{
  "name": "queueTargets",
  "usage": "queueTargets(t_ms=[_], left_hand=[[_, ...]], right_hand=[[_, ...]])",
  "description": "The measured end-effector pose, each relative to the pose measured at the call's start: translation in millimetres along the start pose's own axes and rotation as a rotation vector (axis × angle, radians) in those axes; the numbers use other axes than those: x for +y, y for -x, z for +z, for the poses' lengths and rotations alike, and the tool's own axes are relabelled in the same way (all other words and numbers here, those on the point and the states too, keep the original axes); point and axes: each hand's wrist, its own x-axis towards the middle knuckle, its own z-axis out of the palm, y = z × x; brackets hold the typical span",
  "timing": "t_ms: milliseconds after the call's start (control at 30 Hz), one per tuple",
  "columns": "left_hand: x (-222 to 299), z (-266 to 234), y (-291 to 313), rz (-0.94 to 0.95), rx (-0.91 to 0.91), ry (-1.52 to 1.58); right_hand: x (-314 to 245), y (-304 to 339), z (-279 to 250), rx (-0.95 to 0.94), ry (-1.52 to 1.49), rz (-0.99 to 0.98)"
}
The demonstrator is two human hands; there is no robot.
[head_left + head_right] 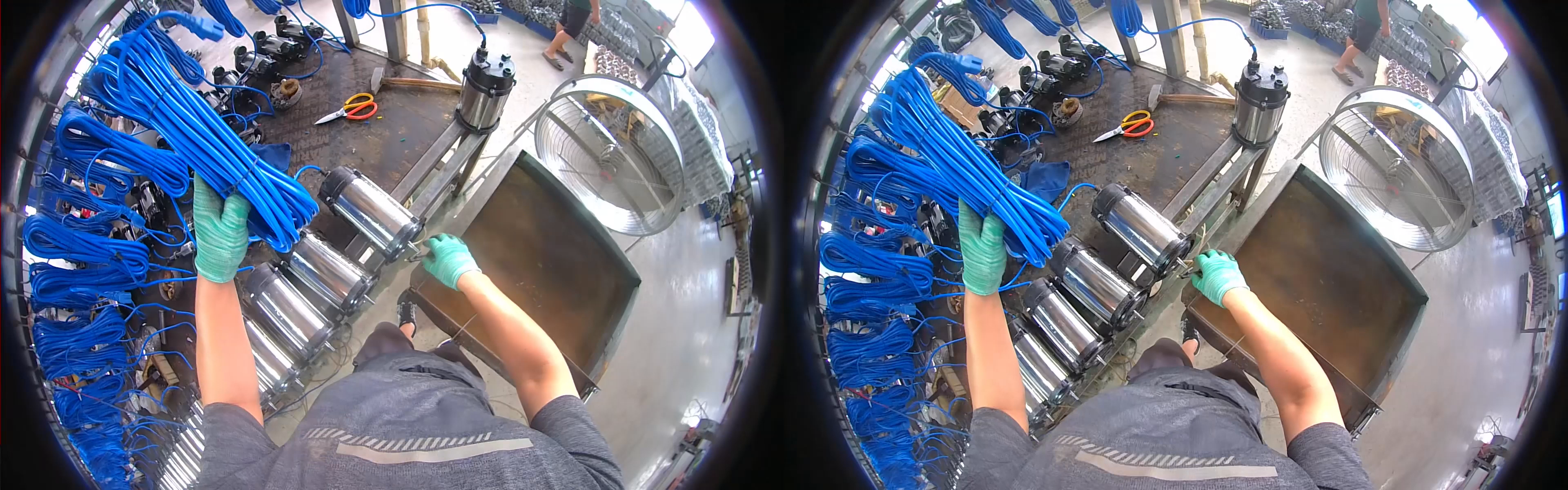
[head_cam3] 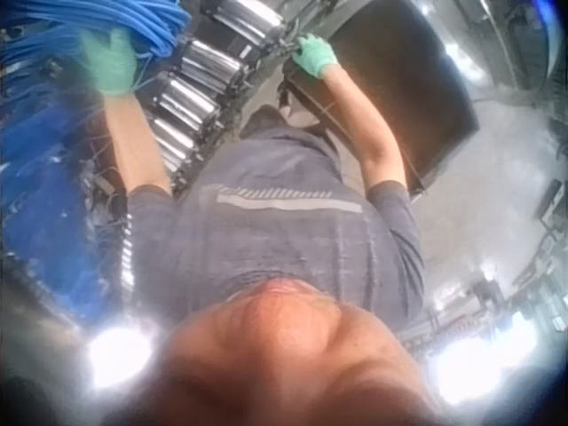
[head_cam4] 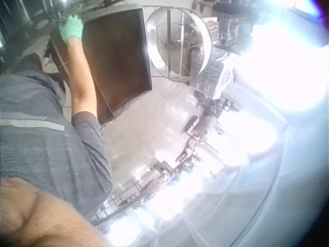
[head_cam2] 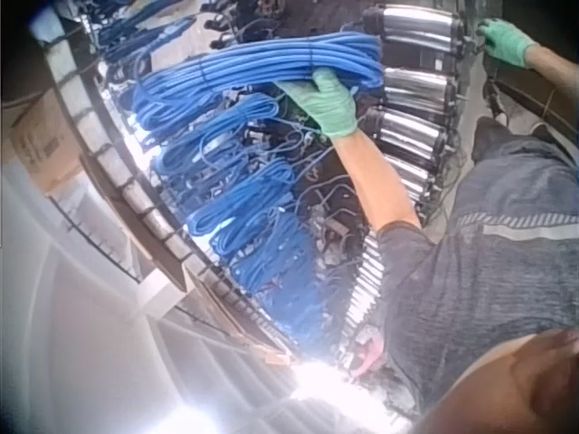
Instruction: The person connects cables to a pump motor, lowers it into a water tank for testing, then lifts it out and places it onto a storage rack with other units.
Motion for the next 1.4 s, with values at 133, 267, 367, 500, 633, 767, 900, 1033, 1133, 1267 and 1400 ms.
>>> queueTargets(t_ms=[133,267,367,500,633,767,900,1033,1133,1267,1400], left_hand=[[-8,7,14,-0.034,0.001,-0.020],[-12,8,30,-0.070,0.000,0.018],[-15,20,32,-0.017,0.008,0.016],[-25,32,32,-0.084,-0.014,0.041],[-27,31,33,-0.068,-0.044,0.049],[-26,19,27,-0.030,0.011,-0.220],[-5,8,-11,0.127,0.132,-0.471],[12,-12,-62,0.262,0.160,-0.510],[13,-31,-101,0.280,0.154,-0.438],[-24,-58,-155,0.075,0.101,-0.251],[-67,-31,-145,0.245,0.248,-0.545]], right_hand=[[-22,-8,-3,-0.169,0.273,0.021],[-38,-29,-2,-0.363,0.360,0.029],[-25,-34,8,-0.378,0.265,0.017],[-29,-33,-4,-0.394,0.334,0.012],[-14,-25,29,-0.147,0.362,-0.084],[2,-18,40,0.069,0.139,-0.180],[17,-11,47,0.117,0.046,-0.227],[26,-13,56,0.101,0.012,-0.210],[22,-14,54,0.048,0.028,-0.204],[18,0,38,0.051,-0.019,-0.196],[24,30,10,0.225,-0.061,-0.266]])
